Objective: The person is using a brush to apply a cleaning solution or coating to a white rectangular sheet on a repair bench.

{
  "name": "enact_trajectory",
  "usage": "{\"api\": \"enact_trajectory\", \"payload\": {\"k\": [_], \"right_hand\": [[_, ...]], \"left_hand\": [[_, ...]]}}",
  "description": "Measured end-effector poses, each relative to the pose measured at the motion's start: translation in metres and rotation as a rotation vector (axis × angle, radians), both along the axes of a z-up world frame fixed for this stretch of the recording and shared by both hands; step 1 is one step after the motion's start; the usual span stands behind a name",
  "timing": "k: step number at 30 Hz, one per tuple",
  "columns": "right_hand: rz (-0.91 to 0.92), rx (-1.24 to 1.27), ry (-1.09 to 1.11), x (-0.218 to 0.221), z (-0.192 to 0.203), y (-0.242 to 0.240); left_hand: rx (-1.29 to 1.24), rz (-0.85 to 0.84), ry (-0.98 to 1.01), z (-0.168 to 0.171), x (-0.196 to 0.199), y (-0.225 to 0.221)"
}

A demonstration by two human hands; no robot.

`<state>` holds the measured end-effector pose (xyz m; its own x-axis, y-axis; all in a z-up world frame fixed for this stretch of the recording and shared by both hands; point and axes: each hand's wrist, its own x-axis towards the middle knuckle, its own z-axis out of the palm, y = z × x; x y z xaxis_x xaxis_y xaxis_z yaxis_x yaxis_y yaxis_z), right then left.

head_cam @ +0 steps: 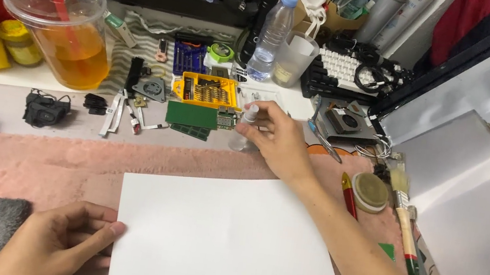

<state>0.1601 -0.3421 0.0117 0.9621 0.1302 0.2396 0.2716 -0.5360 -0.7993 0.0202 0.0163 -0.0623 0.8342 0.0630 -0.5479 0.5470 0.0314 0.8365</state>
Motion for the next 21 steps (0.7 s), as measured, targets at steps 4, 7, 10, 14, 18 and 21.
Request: {"api": "enact_trajectory", "payload": {"k": [4, 7, 10, 14, 18, 21], "right_hand": [[-0.209, -0.082, 0.046, 0.002, 0.028, -0.021], [-0.392, -0.300, 0.109, 0.019, 0.025, -0.062], [-0.418, -0.442, 0.312, 0.017, 0.019, -0.072], [-0.383, -0.500, 0.277, 0.034, -0.028, -0.095], [-0.391, -0.514, 0.189, 0.044, -0.047, -0.107], [-0.400, -0.530, 0.048, 0.042, -0.042, -0.135]], "left_hand": [[-0.022, 0.043, 0.039, 0.008, 0.000, -0.005], [-0.008, 0.040, 0.049, 0.011, 0.000, -0.006], [0.003, 0.042, 0.043, 0.013, -0.002, -0.007], [0.039, 0.033, 0.050, 0.022, -0.002, -0.007], [0.322, 0.031, 0.075, 0.033, -0.008, -0.004], [0.495, 0.057, 0.079, 0.030, -0.010, -0.006]]}}
